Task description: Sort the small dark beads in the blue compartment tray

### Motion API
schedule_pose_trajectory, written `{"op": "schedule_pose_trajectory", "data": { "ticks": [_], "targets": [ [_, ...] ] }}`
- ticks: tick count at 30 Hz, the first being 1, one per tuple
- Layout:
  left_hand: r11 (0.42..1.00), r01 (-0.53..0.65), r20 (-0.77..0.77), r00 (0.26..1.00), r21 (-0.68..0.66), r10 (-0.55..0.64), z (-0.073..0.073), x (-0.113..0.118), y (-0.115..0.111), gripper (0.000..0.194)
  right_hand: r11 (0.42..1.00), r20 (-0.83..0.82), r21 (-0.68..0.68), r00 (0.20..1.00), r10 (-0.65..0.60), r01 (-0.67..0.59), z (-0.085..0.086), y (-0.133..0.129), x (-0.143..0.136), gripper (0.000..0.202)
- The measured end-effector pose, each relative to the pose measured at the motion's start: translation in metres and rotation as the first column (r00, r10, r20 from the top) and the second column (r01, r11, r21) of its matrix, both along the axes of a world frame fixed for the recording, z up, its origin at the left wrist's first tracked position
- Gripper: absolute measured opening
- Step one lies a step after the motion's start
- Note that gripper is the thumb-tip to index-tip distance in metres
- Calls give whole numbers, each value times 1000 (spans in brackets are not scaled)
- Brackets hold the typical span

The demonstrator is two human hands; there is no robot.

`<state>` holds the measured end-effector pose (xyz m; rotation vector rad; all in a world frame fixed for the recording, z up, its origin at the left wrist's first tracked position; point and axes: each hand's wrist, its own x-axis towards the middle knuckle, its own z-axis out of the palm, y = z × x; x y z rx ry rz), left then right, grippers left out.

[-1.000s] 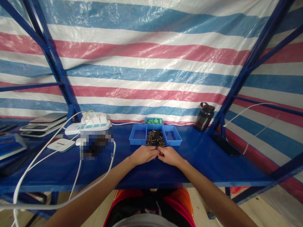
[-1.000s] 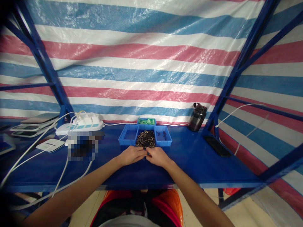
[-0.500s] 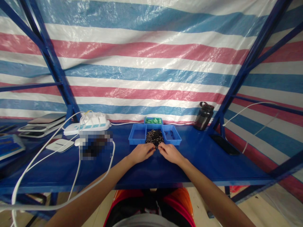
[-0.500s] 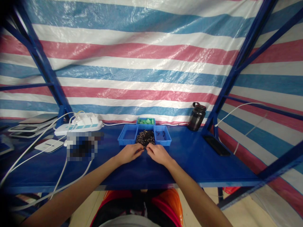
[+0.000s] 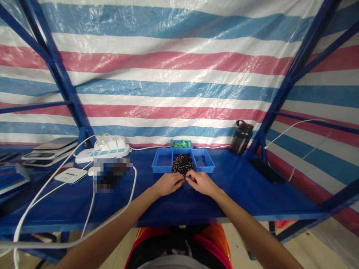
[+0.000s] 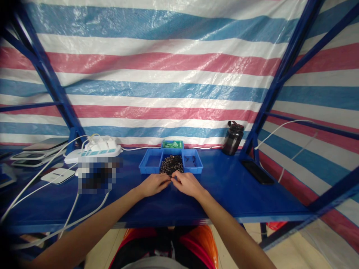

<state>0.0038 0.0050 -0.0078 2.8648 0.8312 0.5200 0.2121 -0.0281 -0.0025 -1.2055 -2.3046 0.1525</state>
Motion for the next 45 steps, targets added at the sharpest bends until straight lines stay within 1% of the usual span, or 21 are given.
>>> {"op": "schedule_pose_trajectory", "data": {
  "ticks": [6,10,13,19,23,25,27,30,35,38,40,42,43,45],
  "targets": [
    [997,-66,-3,998,28,67,4,-2,0,23,999,43,-24,998,-41,42,0,3,0,11],
    [998,-49,-17,999,50,50,5,-2,-1,23,997,114,-65,993,-33,40,-2,2,-2,10],
    [998,-22,-31,999,59,23,6,-2,-2,21,997,131,-77,991,-7,17,-4,1,-3,10],
    [998,-52,-5,999,28,52,8,-2,-2,28,998,127,-68,992,21,-12,-3,3,-1,13],
    [996,-86,4,996,19,86,6,-3,-1,31,998,17,-9,998,65,-65,3,1,0,17],
    [994,-106,-2,994,16,106,5,-3,0,31,996,-29,22,996,88,-87,6,-1,0,28],
    [993,-121,-11,993,8,121,4,-4,1,31,992,-30,19,991,129,-128,8,-2,1,37],
    [993,-121,-27,992,-7,121,4,-5,1,30,979,-7,-1,979,204,-204,7,-2,2,40],
    [991,-130,-24,991,-8,130,4,-6,0,32,970,27,35,970,240,-241,3,-1,2,44],
    [988,-154,-6,988,-2,154,5,-6,1,35,977,8,84,981,196,-196,2,2,5,41],
    [986,-165,-16,986,7,165,5,-7,2,36,986,-36,120,992,117,-112,1,6,11,38],
    [984,-173,-47,984,28,175,5,-7,3,38,986,-112,164,994,-8,26,1,12,19,36],
    [983,-178,-68,981,39,180,5,-8,3,38,976,-156,187,984,-85,114,0,15,23,37],
    [980,-194,-109,974,54,199,5,-8,3,37,937,-218,219,950,-224,271,-1,20,30,37]
  ]
}}
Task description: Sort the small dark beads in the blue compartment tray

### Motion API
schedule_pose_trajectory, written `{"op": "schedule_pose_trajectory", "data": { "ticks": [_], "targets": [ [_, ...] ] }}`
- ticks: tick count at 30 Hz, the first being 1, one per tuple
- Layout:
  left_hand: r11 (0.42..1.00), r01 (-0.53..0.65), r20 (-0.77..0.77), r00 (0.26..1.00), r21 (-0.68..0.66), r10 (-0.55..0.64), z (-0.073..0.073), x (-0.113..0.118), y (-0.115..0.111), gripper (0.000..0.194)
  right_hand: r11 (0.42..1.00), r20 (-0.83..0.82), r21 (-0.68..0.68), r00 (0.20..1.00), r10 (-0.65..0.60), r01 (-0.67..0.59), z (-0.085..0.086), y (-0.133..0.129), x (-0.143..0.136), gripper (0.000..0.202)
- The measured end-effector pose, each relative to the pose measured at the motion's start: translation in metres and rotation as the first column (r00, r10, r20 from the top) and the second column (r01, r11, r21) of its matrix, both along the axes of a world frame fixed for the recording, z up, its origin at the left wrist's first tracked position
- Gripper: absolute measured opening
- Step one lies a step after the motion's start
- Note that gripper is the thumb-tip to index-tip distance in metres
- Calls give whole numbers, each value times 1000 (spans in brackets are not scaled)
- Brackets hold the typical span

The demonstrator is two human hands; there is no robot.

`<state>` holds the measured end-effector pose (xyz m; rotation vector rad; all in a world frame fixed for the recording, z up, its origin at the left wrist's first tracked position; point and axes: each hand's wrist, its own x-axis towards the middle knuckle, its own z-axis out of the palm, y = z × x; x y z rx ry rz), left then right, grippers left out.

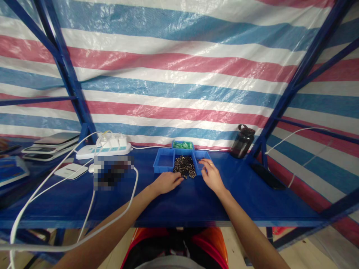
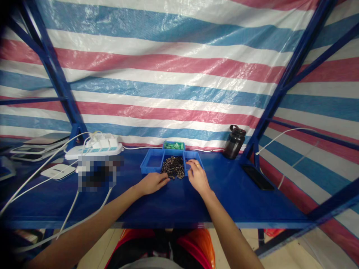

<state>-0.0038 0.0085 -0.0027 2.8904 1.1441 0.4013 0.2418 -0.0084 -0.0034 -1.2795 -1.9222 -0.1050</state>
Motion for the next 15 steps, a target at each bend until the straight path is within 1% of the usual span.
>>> {"op": "schedule_pose_trajectory", "data": {
  "ticks": [1,3,6,8,10,13,15],
  "targets": [
    [1000,-11,-16,1000,2,11,0,0,0,35,998,-10,10,998,-55,55,-1,1,2,38],
    [999,-32,-37,999,9,32,0,0,0,32,992,-21,24,992,-124,125,-1,2,4,38],
    [998,-54,-45,997,20,55,-1,0,0,27,986,-40,52,987,-154,156,-1,1,2,34],
    [997,-70,-47,996,24,71,-1,-1,1,25,985,-25,43,986,-167,168,0,-1,-1,31],
    [996,-89,-48,995,26,90,-3,-2,2,23,977,31,0,977,-212,212,2,-3,-3,27],
    [991,-132,-55,990,23,133,-5,-2,4,23,948,165,-76,941,-294,310,4,-6,-7,20],
    [987,-161,-66,985,19,162,-6,-1,5,23,934,239,-103,920,-309,341,5,-8,-10,20]
  ]
}}
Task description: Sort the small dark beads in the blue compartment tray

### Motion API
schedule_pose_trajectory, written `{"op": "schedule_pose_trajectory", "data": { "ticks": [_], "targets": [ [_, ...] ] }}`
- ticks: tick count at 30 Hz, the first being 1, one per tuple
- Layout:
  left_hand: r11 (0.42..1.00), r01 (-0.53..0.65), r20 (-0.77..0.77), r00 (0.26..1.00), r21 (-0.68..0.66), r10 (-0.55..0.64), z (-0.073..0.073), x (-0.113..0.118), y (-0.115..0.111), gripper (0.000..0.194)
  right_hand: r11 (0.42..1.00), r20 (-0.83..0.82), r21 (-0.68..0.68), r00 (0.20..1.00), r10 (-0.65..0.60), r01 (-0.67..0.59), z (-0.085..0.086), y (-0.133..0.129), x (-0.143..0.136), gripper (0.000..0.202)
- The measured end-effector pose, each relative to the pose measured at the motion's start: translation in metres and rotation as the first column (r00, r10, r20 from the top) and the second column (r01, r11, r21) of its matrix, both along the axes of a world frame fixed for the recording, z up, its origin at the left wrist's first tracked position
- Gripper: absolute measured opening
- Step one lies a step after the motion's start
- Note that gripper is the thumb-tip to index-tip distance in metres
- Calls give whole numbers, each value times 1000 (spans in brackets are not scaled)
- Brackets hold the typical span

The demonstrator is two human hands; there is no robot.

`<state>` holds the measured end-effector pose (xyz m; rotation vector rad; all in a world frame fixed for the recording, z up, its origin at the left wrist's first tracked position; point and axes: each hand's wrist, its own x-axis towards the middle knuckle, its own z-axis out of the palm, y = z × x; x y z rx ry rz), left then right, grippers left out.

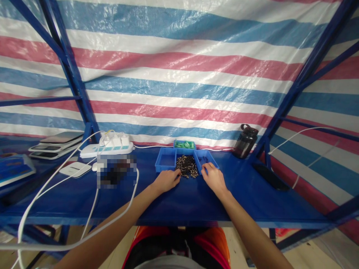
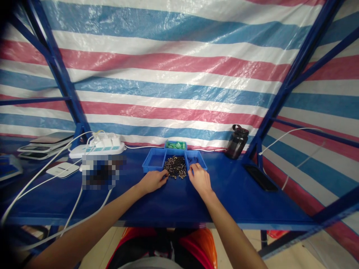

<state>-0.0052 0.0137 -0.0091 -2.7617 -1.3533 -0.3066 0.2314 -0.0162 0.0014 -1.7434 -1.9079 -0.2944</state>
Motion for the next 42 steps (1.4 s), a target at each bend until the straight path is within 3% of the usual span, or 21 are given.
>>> {"op": "schedule_pose_trajectory", "data": {
  "ticks": [7,10,14,17,29,42],
  "targets": [
    [1000,-6,-21,1000,7,6,-3,1,0,26,998,35,-16,998,56,-56,0,-4,-6,21],
    [1000,0,-21,1000,3,0,-3,2,0,29,990,9,3,990,143,-143,-2,-5,-9,22],
    [1000,-1,-38,999,7,2,-5,7,0,30,914,23,-96,917,397,-394,-5,-7,-16,21],
    [999,-8,-54,999,33,10,-7,12,-1,31,843,20,-211,860,510,-495,-8,-7,-21,17],
    [989,124,-84,989,75,-118,-2,14,-5,28,831,-19,-298,873,487,-470,-9,-6,-24,14],
    [976,173,-126,980,130,-156,-3,16,-10,25,832,-11,-346,889,458,-433,-5,-8,-26,15]
  ]
}}
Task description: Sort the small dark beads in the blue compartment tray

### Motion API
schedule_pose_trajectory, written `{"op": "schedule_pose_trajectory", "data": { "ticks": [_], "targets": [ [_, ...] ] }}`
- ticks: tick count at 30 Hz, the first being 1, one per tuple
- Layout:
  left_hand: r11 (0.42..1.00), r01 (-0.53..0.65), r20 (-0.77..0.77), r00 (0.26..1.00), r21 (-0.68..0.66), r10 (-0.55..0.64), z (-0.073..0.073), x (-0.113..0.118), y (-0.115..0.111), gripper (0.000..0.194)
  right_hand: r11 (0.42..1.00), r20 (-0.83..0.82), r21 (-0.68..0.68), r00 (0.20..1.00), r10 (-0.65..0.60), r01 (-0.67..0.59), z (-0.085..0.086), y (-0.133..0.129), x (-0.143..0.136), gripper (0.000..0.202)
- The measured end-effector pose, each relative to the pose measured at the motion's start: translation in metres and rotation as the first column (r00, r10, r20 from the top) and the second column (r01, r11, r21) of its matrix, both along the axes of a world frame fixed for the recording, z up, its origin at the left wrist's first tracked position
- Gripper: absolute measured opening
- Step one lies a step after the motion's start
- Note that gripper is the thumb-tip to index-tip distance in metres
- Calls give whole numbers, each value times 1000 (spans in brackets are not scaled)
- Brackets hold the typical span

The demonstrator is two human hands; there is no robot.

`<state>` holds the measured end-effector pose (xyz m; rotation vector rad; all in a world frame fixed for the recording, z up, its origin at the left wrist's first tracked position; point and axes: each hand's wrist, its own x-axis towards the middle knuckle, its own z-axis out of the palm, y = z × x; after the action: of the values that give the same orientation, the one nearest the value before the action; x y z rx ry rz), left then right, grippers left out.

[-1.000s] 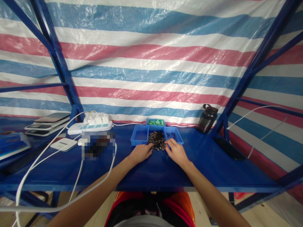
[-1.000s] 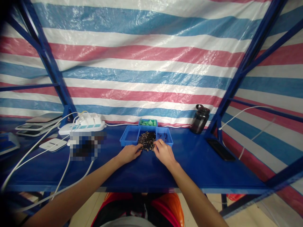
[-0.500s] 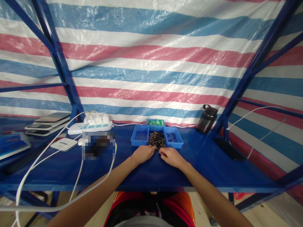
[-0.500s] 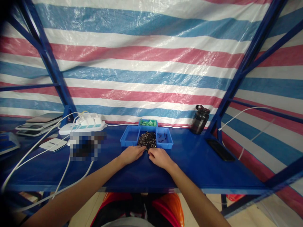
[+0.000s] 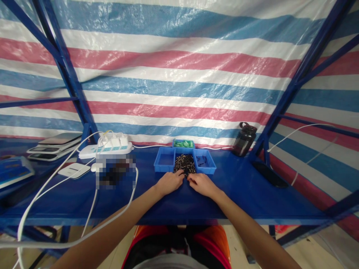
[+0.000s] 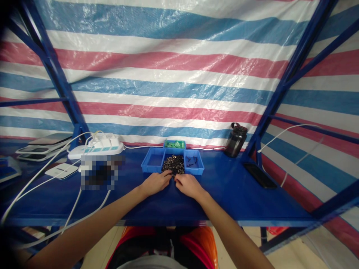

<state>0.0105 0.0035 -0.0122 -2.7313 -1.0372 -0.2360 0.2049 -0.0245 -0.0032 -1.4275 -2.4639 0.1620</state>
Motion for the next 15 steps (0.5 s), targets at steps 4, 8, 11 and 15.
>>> {"op": "schedule_pose_trajectory", "data": {
  "ticks": [4,8,11,15],
  "targets": [
    [1000,13,-3,1000,3,-13,-2,-1,2,27,1000,3,4,1000,-8,8,0,0,-1,15],
    [1000,20,-2,1000,0,-20,-3,-1,3,29,1000,-2,12,1000,-7,7,-1,0,-1,15],
    [1000,17,2,1000,17,-17,-4,0,3,30,1000,-10,11,1000,-4,4,-2,0,0,16],
    [1000,11,11,1000,11,-11,-2,0,2,31,1000,-12,17,1000,-11,11,-2,0,1,16]
  ]
}}
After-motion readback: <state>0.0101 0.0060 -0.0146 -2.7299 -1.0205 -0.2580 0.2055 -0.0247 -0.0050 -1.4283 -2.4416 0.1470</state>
